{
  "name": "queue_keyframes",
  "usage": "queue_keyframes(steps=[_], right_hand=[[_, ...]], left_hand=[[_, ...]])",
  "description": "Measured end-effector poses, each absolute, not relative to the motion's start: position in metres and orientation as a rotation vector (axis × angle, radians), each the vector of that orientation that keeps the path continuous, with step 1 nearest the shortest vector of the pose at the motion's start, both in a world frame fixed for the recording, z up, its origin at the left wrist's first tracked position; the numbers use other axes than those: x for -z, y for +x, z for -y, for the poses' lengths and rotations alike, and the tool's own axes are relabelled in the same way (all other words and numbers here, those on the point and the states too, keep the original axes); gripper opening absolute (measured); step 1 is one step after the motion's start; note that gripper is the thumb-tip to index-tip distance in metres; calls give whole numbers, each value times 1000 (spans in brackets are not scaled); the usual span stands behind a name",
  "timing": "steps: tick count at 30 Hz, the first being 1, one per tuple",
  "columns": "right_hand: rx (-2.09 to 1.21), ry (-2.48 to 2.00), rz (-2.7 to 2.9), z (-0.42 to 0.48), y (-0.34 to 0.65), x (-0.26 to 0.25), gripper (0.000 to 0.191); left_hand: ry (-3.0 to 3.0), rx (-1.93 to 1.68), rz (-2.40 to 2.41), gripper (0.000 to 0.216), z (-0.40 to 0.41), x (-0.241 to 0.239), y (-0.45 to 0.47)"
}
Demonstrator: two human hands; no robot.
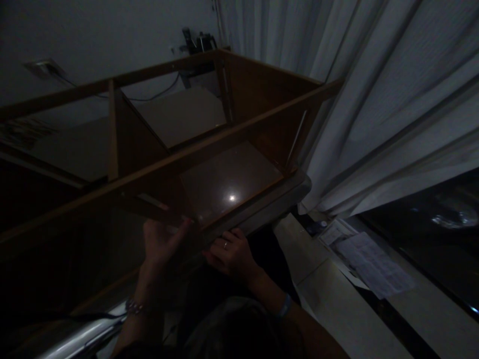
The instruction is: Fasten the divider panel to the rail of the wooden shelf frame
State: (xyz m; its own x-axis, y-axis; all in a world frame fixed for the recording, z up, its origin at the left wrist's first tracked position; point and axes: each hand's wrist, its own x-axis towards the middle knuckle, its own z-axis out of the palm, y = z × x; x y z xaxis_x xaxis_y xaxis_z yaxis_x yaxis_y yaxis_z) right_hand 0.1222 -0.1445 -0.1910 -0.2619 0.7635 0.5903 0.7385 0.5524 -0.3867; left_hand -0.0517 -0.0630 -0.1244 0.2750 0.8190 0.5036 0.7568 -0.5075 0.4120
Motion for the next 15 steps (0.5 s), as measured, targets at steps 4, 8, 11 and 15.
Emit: queue_keyframes(steps=[4, 8, 11, 15], right_hand=[[-189, -1165, 2031, 142, 128, 193, 25], [-264, -1163, 1946, 140, 131, 196, 26], [-236, -1071, 2011, 140, 132, 197, 18], [-277, -905, 2046, 140, 133, 195, 14]], left_hand=[[2476, -1087, -1490, 33, 62, 125, -52], [2477, -1119, -1462, 31, 62, 126, -52], [2478, -1105, -1455, 31, 62, 126, -52], [2446, -1078, -1474, 31, 63, 126, -52]])
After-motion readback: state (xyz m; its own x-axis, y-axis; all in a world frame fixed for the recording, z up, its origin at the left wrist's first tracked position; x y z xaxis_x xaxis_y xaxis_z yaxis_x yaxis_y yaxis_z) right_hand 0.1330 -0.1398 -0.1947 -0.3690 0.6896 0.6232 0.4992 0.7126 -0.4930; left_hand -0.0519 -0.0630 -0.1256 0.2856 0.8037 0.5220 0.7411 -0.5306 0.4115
